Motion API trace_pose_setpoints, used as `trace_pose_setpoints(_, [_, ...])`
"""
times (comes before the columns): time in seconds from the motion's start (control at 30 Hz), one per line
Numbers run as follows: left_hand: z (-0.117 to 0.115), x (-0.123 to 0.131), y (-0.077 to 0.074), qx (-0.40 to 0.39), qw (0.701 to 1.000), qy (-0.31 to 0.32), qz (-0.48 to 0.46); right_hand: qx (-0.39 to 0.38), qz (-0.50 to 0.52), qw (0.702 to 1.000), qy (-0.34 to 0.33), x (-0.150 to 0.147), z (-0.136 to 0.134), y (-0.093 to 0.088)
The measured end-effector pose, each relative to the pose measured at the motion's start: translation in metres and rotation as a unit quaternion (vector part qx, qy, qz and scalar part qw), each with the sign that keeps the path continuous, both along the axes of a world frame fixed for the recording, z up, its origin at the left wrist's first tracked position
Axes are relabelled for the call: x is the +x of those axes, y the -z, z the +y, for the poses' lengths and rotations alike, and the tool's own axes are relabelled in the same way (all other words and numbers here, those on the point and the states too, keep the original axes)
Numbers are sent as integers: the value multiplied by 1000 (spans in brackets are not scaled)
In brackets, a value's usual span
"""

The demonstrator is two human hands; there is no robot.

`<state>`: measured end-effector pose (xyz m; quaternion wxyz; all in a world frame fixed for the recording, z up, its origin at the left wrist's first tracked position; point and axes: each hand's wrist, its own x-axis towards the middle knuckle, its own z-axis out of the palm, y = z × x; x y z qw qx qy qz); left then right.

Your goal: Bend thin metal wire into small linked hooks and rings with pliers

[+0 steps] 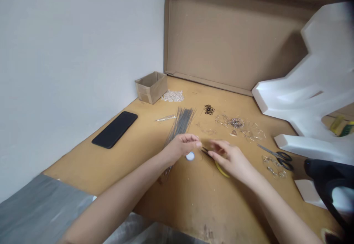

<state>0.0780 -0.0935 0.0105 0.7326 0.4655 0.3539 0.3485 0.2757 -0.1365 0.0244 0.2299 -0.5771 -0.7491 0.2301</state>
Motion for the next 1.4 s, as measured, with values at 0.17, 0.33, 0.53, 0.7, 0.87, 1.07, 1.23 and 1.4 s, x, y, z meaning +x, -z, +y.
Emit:
trace_pose_setpoints(0.17, [1,-3,-3,1,995,-56,-82,1,-280,960,0,15,-21,19])
trace_pose_setpoints(0.33, [-3,-1,-4,-2,993,-47,-105,18,-343,939,6,13,-29,32])
trace_pose_setpoints(0.53, [-2,-1,1,-15,990,-20,-140,66,-338,939,16,17,-21,37])
trace_pose_setpoints(0.7, [-1,-3,3,-38,983,21,-179,30,-200,978,45,28,-14,34])
trace_pose_setpoints(0.87, [1,-4,4,-54,982,50,-173,-155,159,974,51,35,-17,21])
trace_pose_setpoints(1.07, [-2,2,4,-5,999,24,-47,-224,418,880,-16,17,-26,8])
trace_pose_setpoints(1.23, [-15,10,3,62,998,3,24,-137,410,901,38,-7,-31,13])
trace_pose_setpoints(1.4, [-21,17,7,68,997,13,16,-119,391,911,63,-21,-36,12])
